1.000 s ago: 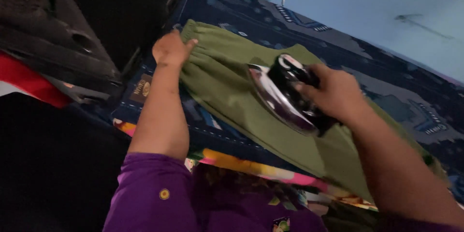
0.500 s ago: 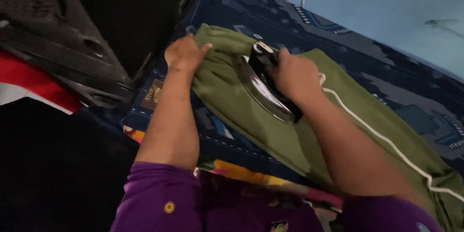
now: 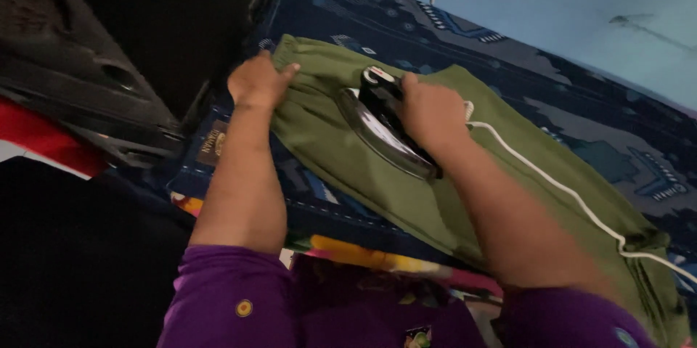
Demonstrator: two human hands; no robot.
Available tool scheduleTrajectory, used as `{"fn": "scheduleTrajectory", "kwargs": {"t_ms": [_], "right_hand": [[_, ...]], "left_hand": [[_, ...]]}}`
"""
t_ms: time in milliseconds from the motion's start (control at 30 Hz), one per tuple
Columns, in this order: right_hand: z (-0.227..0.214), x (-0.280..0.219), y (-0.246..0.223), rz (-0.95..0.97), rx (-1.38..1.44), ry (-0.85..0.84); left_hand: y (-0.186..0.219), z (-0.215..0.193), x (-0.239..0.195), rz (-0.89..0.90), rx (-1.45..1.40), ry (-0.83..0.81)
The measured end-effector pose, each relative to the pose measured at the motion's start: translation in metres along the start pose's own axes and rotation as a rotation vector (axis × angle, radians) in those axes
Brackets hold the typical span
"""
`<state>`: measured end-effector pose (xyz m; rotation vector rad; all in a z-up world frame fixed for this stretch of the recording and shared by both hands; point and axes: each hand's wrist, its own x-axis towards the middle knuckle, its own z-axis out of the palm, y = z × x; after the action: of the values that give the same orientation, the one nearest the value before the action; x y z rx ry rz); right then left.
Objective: The person is ironing a pair of green pants on an ironing board, using a spray bottle to dampen the fabric and an iron to smooth it out.
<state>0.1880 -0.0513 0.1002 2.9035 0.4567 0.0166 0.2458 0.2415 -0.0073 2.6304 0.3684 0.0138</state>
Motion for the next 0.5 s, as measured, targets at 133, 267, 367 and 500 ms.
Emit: {"fn": "scheduleTrajectory", "kwargs": {"t_ms": [133, 267, 367, 500], "right_hand": [[-0.005, -0.003, -0.002, -0.017, 0.027, 0.051], [0.002, -0.006, 0.005, -0.044, 0.042, 0.041], [0.007, -0.004, 0.007, -0.052, 0.019, 0.075], [0.015, 0.001, 0.011, -0.074, 0.029, 0.182]], "left_hand": [[-0.001, -0.001, -0.005, 0.042, 0.003, 0.047], [-0.002, 0.002, -0.004, 0.021, 0.015, 0.069], [-0.004, 0.002, -0.002, 0.038, -0.012, 0.070], [-0.003, 0.003, 0.001, 0.026, 0.046, 0.033]]}}
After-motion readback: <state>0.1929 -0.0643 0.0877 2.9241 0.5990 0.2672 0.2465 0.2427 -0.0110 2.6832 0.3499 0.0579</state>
